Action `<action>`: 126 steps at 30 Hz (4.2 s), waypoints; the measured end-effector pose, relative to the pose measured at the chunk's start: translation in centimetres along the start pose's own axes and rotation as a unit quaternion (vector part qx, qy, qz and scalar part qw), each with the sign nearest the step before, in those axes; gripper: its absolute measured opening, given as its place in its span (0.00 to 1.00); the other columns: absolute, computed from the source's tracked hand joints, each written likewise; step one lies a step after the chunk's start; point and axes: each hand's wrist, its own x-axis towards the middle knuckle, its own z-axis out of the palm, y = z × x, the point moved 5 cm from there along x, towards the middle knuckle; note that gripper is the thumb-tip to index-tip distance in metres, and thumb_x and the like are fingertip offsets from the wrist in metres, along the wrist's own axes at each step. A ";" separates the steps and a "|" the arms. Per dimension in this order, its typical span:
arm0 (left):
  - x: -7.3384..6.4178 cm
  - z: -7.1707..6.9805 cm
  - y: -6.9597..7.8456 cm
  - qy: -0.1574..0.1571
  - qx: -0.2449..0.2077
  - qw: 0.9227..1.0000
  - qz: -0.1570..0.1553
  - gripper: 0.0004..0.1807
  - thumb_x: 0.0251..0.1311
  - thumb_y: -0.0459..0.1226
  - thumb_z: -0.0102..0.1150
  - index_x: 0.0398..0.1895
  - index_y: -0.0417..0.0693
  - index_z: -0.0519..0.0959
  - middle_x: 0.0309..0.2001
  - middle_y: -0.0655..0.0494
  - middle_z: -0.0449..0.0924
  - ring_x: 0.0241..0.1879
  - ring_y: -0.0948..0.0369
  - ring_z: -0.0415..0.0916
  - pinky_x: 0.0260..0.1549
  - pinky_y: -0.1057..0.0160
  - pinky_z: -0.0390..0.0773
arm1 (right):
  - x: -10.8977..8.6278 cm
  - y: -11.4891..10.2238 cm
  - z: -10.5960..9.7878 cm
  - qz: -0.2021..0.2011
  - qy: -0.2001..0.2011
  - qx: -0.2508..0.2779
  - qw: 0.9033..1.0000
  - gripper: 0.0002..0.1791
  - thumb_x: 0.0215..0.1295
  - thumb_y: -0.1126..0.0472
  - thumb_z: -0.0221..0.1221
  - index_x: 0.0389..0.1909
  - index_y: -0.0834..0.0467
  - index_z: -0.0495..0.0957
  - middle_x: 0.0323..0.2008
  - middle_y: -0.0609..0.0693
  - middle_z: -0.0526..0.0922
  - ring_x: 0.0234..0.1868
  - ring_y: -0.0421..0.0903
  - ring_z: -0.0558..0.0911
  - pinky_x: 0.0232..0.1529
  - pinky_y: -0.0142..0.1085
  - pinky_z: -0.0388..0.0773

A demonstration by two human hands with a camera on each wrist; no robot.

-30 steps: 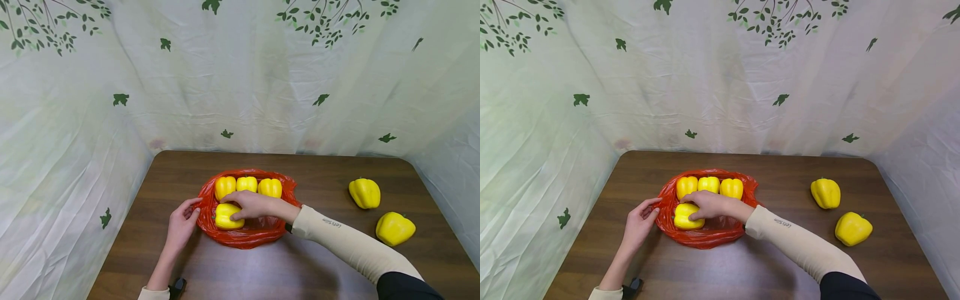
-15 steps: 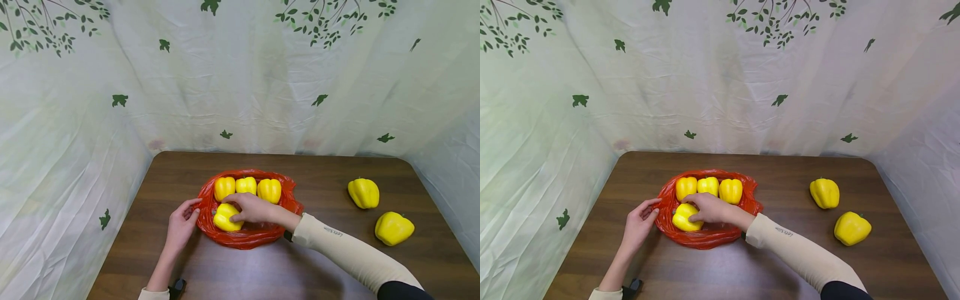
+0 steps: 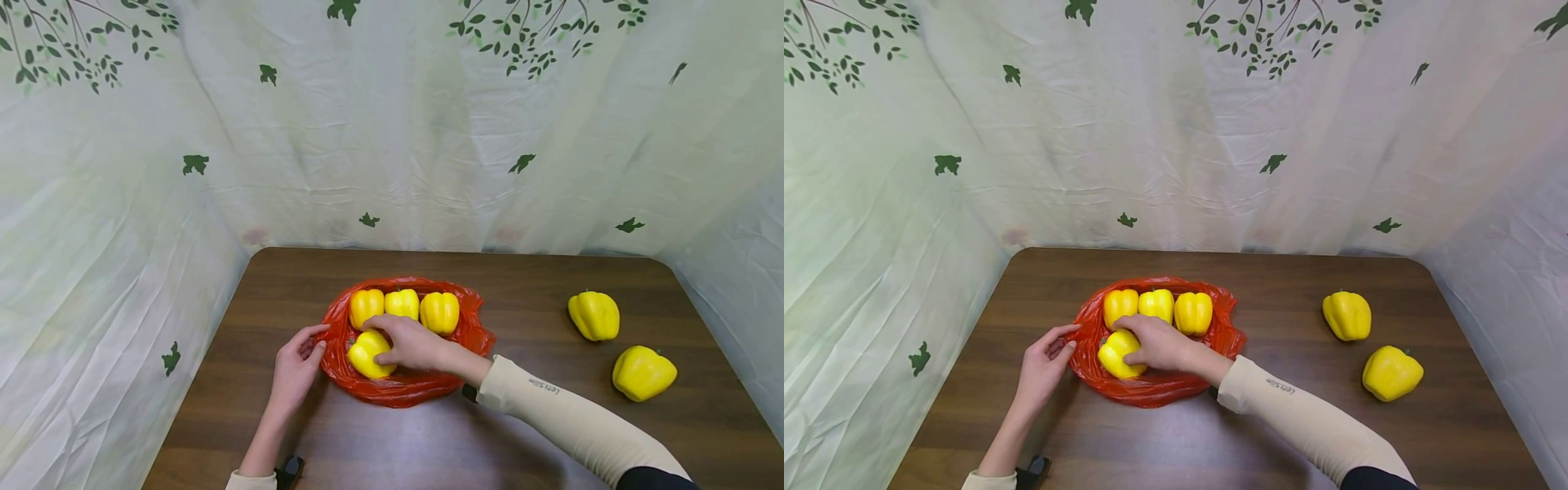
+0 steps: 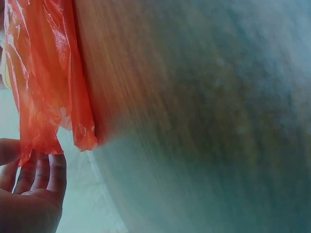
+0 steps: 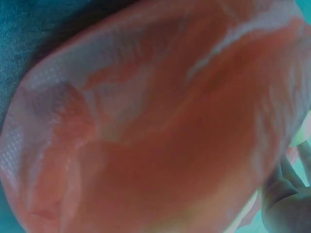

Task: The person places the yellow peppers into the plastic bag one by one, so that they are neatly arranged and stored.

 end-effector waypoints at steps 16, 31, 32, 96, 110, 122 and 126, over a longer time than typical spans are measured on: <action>0.0 0.1 0.0 -0.003 -0.006 1.000 -0.009 0.14 0.64 0.26 0.57 0.50 0.45 0.82 0.45 0.49 0.81 0.37 0.56 0.77 0.36 0.72 0.78 | -0.3 -0.4 -0.1 0.022 0.057 -0.030 0.998 0.28 0.60 0.49 0.68 0.59 0.54 0.77 0.52 0.42 0.80 0.47 0.38 0.76 0.53 0.37 0.74; -0.1 0.1 -0.1 -0.002 -0.006 1.000 0.000 0.14 0.63 0.26 0.58 0.50 0.44 0.82 0.46 0.49 0.81 0.37 0.56 0.78 0.38 0.72 0.78 | -1.0 -0.4 0.4 0.068 0.101 0.014 0.993 0.28 0.57 0.48 0.70 0.56 0.55 0.78 0.44 0.42 0.80 0.40 0.44 0.76 0.42 0.33 0.73; -0.1 0.1 -0.2 -0.001 -0.006 1.000 0.000 0.14 0.63 0.26 0.58 0.50 0.44 0.82 0.46 0.49 0.81 0.37 0.56 0.78 0.38 0.73 0.78 | -1.0 -0.4 0.5 0.069 0.104 0.014 0.992 0.28 0.57 0.48 0.70 0.56 0.55 0.78 0.44 0.42 0.79 0.40 0.44 0.76 0.41 0.33 0.73; 0.1 -0.1 -0.2 -0.015 0.008 0.999 -0.028 0.15 0.67 0.29 0.56 0.54 0.48 0.81 0.49 0.48 0.79 0.39 0.54 0.76 0.37 0.70 0.79 | -16.5 4.1 -4.4 0.167 0.238 0.120 0.949 0.30 0.60 0.51 0.69 0.63 0.47 0.72 0.58 0.50 0.76 0.47 0.49 0.80 0.50 0.51 0.79; 0.0 -0.2 -0.1 -0.022 0.015 0.999 -0.041 0.16 0.68 0.30 0.55 0.55 0.51 0.79 0.51 0.51 0.78 0.40 0.55 0.75 0.36 0.68 0.80 | -21.9 6.2 -6.0 0.202 0.306 0.077 0.927 0.29 0.63 0.46 0.65 0.64 0.49 0.71 0.58 0.49 0.76 0.53 0.54 0.79 0.50 0.53 0.78; 0.0 -0.1 -0.1 -0.018 0.012 0.999 -0.036 0.16 0.67 0.29 0.56 0.55 0.51 0.80 0.49 0.51 0.78 0.36 0.53 0.74 0.30 0.67 0.79 | -26.0 8.0 -7.1 0.236 0.349 0.037 0.906 0.30 0.65 0.49 0.64 0.66 0.52 0.70 0.58 0.52 0.76 0.49 0.55 0.81 0.49 0.46 0.79; 0.0 -0.1 -0.2 -0.019 0.015 0.999 -0.035 0.15 0.67 0.29 0.56 0.55 0.50 0.80 0.49 0.50 0.78 0.37 0.53 0.74 0.31 0.67 0.80 | -27.2 8.4 -7.5 0.252 0.355 0.034 0.900 0.31 0.65 0.49 0.64 0.66 0.53 0.69 0.57 0.54 0.76 0.49 0.57 0.81 0.48 0.37 0.79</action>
